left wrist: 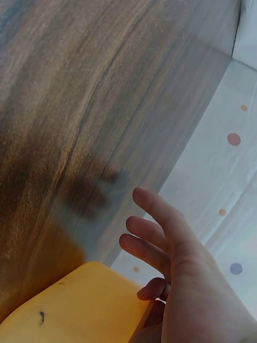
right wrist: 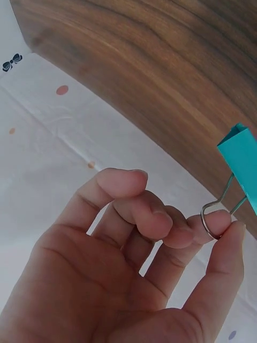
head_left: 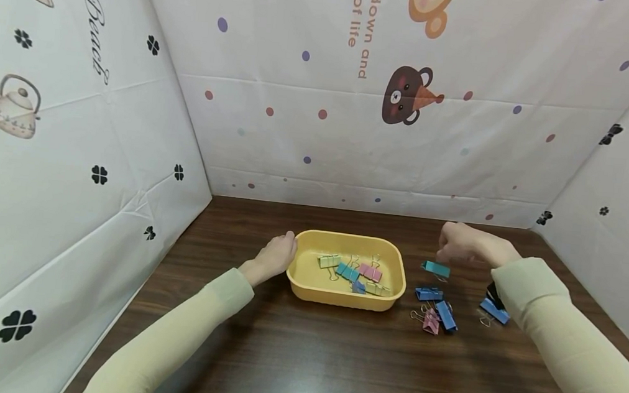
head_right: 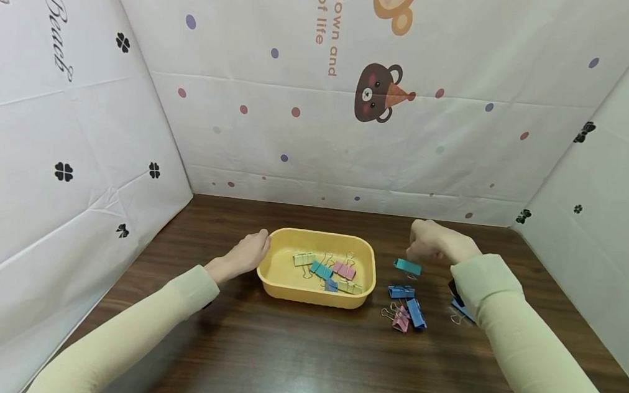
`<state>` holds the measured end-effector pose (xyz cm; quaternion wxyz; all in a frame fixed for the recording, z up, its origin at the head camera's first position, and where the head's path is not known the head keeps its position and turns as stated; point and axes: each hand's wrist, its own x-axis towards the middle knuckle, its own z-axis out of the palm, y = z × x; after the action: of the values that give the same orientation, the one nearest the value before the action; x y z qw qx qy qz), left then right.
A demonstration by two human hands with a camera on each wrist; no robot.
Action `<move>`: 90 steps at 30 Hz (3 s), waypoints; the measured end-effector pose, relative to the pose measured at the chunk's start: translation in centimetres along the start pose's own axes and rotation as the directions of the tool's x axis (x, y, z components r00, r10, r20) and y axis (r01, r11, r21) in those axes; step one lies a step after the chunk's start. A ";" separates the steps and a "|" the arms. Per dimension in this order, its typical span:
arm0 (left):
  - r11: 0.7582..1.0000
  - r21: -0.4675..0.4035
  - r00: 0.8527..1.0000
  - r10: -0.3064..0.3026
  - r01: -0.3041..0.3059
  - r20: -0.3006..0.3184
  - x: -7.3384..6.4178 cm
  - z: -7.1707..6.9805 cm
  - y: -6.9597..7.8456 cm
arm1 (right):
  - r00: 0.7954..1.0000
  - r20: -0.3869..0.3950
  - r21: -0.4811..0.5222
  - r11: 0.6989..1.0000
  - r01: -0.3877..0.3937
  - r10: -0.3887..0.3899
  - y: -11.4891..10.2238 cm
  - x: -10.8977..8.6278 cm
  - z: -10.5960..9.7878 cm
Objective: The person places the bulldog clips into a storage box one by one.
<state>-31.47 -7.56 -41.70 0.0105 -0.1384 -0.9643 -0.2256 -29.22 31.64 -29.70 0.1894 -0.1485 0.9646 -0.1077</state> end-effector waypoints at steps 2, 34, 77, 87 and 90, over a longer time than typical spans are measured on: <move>1.000 -0.004 1.000 0.000 0.000 0.001 0.0 0.0 0.0 | 1.000 -0.008 -0.006 1.000 0.002 -0.002 -0.2 0.1 -0.1; 1.000 -0.006 1.000 0.011 -0.011 -0.004 -0.1 -0.2 0.1 | 0.985 -0.101 -0.101 0.986 0.129 -0.139 -4.5 1.1 -1.4; 1.000 -0.011 1.000 0.008 -0.008 -0.007 -0.2 -0.1 0.1 | 0.976 -0.080 -0.117 0.974 0.193 -0.203 -9.0 4.1 -0.4; 1.000 -0.010 1.000 0.005 -0.005 0.000 -0.3 -0.3 0.3 | 0.983 -0.052 -0.104 0.980 0.172 -0.178 -9.3 4.7 0.4; 1.000 -0.014 1.000 0.005 -0.005 0.001 -0.2 -0.3 0.3 | 0.981 -0.055 -0.110 0.978 0.179 -0.186 -9.4 4.9 0.6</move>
<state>-31.16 -7.49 -41.32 0.0099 -0.1410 -0.9623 -0.2322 -31.00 21.21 -29.40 0.1392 -0.2424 0.9569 -0.0788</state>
